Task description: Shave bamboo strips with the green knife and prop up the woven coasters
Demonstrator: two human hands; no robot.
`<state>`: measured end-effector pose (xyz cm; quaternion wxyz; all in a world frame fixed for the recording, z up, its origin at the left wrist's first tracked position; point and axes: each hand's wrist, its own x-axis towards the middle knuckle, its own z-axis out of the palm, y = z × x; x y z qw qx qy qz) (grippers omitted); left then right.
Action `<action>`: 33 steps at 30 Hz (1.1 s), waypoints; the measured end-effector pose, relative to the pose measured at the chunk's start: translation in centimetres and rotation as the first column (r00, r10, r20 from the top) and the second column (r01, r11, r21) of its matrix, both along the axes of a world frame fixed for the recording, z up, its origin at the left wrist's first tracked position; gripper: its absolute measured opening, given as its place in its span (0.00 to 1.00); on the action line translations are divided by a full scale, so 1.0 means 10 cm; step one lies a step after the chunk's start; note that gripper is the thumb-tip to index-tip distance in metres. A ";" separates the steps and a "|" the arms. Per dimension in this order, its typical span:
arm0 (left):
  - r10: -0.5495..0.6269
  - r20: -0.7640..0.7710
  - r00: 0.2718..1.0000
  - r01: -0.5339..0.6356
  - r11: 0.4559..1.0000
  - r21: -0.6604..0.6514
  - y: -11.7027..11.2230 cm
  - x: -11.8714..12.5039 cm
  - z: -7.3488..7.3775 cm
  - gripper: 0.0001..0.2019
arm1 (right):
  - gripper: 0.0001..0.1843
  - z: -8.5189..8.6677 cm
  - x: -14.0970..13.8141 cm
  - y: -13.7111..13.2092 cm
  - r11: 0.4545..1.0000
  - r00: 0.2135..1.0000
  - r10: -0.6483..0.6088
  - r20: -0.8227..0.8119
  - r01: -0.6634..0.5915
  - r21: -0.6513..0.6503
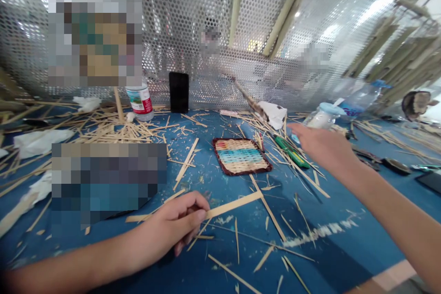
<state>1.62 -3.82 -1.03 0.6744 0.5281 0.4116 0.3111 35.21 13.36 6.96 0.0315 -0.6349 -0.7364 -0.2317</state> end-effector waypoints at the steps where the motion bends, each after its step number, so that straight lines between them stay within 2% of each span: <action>1: -0.003 -0.001 1.000 0.003 1.000 -0.003 0.00 0.00 0.00 0.10 | 0.23 -0.01 0.04 0.03 0.999 1.000 -0.007 0.006 0.007 -0.038; 5: -0.007 0.003 1.000 0.007 1.000 0.000 0.00 0.00 0.02 0.11 | 0.25 -0.06 0.22 0.14 1.000 0.989 0.020 -0.146 -0.019 0.007; 8: -0.013 0.000 1.000 0.013 1.000 0.007 0.01 0.00 0.01 0.12 | 0.26 -0.07 0.28 0.19 0.989 0.974 0.091 -0.210 -0.112 -0.094; 10: -0.011 -0.002 1.000 0.011 1.000 0.007 0.01 0.00 0.00 0.12 | 0.25 -0.03 0.27 0.20 0.983 0.943 0.115 -0.311 -0.154 -0.103; 12: -0.009 -0.008 1.000 0.009 1.000 0.010 0.01 0.00 0.00 0.12 | 0.23 0.03 0.25 0.21 0.982 0.877 0.117 -0.466 -0.172 -0.078; 15: -0.008 -0.017 1.000 0.008 1.000 0.015 0.01 0.00 0.01 0.12 | 0.21 0.10 0.22 0.26 0.972 0.720 0.059 -0.691 -0.200 -0.126; 17: -0.008 -0.028 1.000 0.008 1.000 0.015 0.01 0.00 0.01 0.12 | 0.21 0.11 0.21 0.36 0.964 0.620 0.019 -0.784 -0.218 -0.149; 19: -0.010 -0.035 0.999 0.010 1.000 0.015 0.02 0.01 0.01 0.11 | 0.19 0.08 0.20 0.49 0.962 0.571 0.016 -0.821 -0.232 -0.143; 27: -0.019 -0.025 0.999 0.019 1.000 0.007 0.01 0.00 0.01 0.12 | 0.13 -0.16 0.13 1.06 0.951 0.531 0.089 -0.842 -0.297 -0.087; 33: -0.035 -0.038 0.999 0.035 0.999 -0.005 0.01 -0.02 0.02 0.13 | 0.06 -0.43 0.36 1.35 0.941 0.619 0.111 -0.778 -0.317 -0.119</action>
